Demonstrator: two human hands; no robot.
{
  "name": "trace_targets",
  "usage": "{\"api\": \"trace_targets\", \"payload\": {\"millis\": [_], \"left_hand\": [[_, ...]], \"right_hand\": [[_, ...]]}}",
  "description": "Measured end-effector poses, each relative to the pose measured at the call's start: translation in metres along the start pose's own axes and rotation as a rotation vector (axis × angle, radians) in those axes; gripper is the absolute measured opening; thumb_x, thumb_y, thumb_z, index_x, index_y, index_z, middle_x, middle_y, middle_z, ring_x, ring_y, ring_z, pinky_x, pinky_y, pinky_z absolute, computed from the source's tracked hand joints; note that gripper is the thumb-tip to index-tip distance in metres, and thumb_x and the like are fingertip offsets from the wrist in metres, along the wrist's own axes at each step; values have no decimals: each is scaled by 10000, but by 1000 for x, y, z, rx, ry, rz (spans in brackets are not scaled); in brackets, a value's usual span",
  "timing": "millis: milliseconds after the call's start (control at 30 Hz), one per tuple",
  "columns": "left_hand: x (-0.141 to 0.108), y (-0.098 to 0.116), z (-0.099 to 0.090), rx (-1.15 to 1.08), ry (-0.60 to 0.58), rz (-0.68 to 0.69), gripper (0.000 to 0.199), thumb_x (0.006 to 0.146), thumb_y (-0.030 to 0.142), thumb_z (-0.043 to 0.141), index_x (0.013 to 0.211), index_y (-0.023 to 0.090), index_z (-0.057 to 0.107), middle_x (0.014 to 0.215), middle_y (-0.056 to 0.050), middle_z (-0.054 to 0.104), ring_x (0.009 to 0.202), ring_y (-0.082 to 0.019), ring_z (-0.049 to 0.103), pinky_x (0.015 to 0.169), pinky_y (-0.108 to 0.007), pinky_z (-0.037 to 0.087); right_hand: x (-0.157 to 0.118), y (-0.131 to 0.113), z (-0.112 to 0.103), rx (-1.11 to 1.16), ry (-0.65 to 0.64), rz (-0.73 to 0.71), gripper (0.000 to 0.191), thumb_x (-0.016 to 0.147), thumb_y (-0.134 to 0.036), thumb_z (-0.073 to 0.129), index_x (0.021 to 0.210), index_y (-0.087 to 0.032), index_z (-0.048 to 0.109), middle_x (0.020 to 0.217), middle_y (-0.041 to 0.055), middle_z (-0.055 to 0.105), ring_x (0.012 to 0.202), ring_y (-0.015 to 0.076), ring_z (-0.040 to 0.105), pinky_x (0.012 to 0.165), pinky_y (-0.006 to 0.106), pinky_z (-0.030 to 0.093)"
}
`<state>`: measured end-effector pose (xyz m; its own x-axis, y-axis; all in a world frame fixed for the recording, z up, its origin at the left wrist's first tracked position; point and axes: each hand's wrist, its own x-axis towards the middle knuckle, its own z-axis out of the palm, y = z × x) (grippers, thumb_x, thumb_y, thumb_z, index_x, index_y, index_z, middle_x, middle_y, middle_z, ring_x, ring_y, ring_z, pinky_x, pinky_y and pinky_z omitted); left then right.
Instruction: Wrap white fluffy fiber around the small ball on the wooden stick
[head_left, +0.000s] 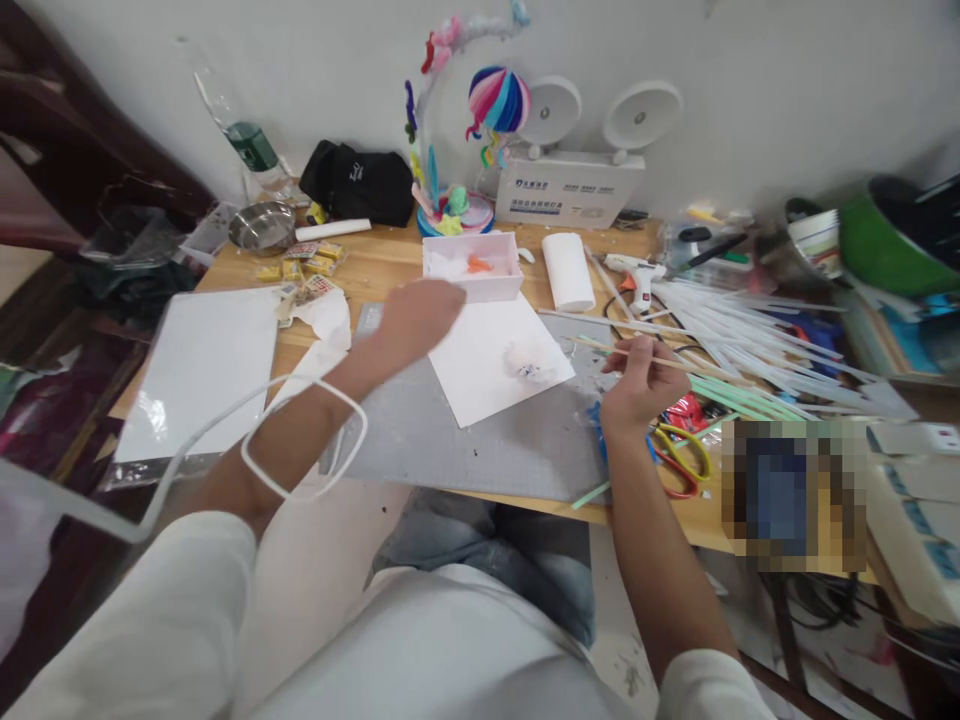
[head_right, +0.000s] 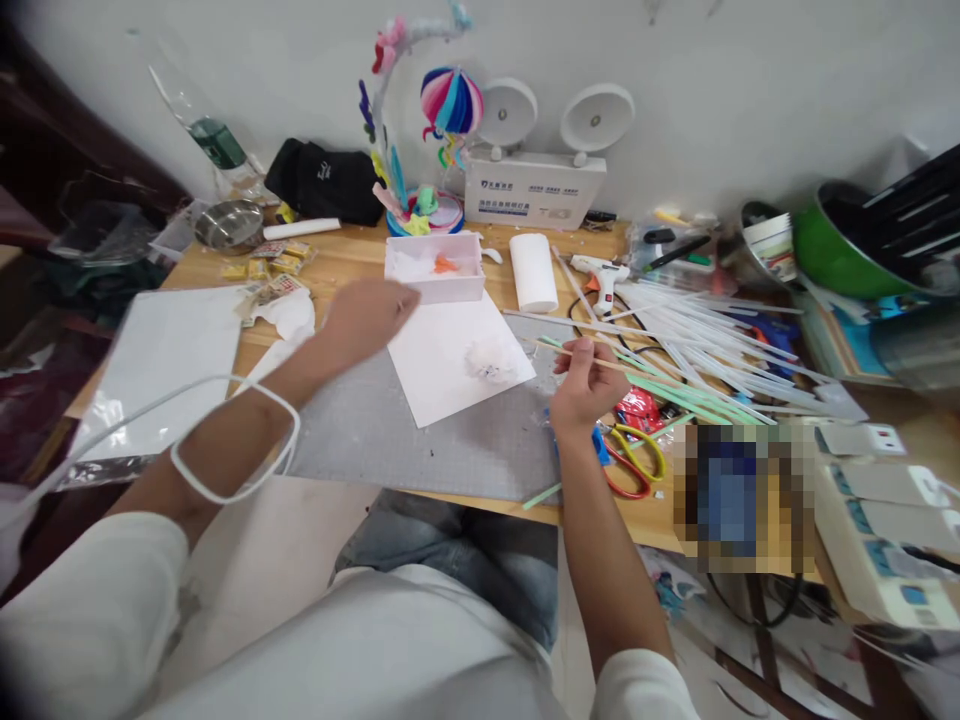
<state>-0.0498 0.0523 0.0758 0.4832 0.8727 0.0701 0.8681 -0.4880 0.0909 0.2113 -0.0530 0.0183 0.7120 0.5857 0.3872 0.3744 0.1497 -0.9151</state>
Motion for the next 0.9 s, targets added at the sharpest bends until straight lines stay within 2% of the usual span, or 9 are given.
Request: {"api": "trace_targets", "payload": {"millis": [33,100,167,267,433,567,700,800,900], "left_hand": [[22,-13,-3,-55,118,-44,191,935,233,579,935,180,763,900,-96,738,916,-257,672,852,-400,539],[63,-33,-1,-127,199,-94,119,861,228,673,893,177,775,826,-95,711,925,-258,652,903,-407,522],[94,-41,8,-120,157,-116,77,799,198,723,839,157,774,788,-92,683,935,-284,655,911,-453,524],[117,-36,24,-93,99,-129,99,777,131,716,857,149,770,838,-103,690,1018,-336,674,973,-528,507],[126,-27,35,54,1,-141,227,804,64,648,1007,58,750,1003,-208,708,1120,-435,663,990,-580,491],[129,-27,29,59,-17,-175,245,846,87,618,1059,49,733,1041,-215,703,1153,-414,648,1006,-554,487],[124,-27,15,66,-46,-197,304,858,121,583,1124,73,722,1107,-215,704,1111,-373,659,955,-502,514],[120,-35,9,-95,48,-255,215,860,182,604,1015,136,746,1051,-167,715,1036,-323,668,932,-460,508],[117,-46,6,-290,214,-262,107,829,192,644,881,173,735,945,-123,717,969,-272,658,903,-393,502]], "right_hand": [[-1,1,0,-6,8,-3,455,888,-597,546,695,-195,641,520,-29,574,455,109,535,477,258,454],[-2,2,0,-23,8,-16,449,891,-589,547,703,-193,650,515,-28,575,458,110,538,479,255,452],[-2,2,-1,-28,-1,-32,435,897,-569,554,710,-191,660,510,-28,579,457,110,540,480,251,446],[-3,4,-2,-19,-10,-45,414,903,-546,563,718,-190,666,515,-29,590,460,109,546,490,248,442],[-5,8,-4,-31,-39,-56,417,930,-538,552,743,-186,676,543,-24,607,479,108,563,510,247,441],[-5,11,-5,-45,-64,-81,421,946,-524,545,744,-183,686,562,-19,617,501,109,579,527,248,443],[-6,12,-6,-57,-74,-93,427,956,-528,532,755,-185,689,564,-22,616,502,108,586,527,245,443],[-7,15,-6,-51,-88,-93,441,955,-545,527,758,-186,689,575,-19,619,508,112,589,528,249,445],[-10,15,-5,-54,-117,-90,438,953,-552,530,774,-188,695,584,-19,624,530,120,601,553,260,462]]}}
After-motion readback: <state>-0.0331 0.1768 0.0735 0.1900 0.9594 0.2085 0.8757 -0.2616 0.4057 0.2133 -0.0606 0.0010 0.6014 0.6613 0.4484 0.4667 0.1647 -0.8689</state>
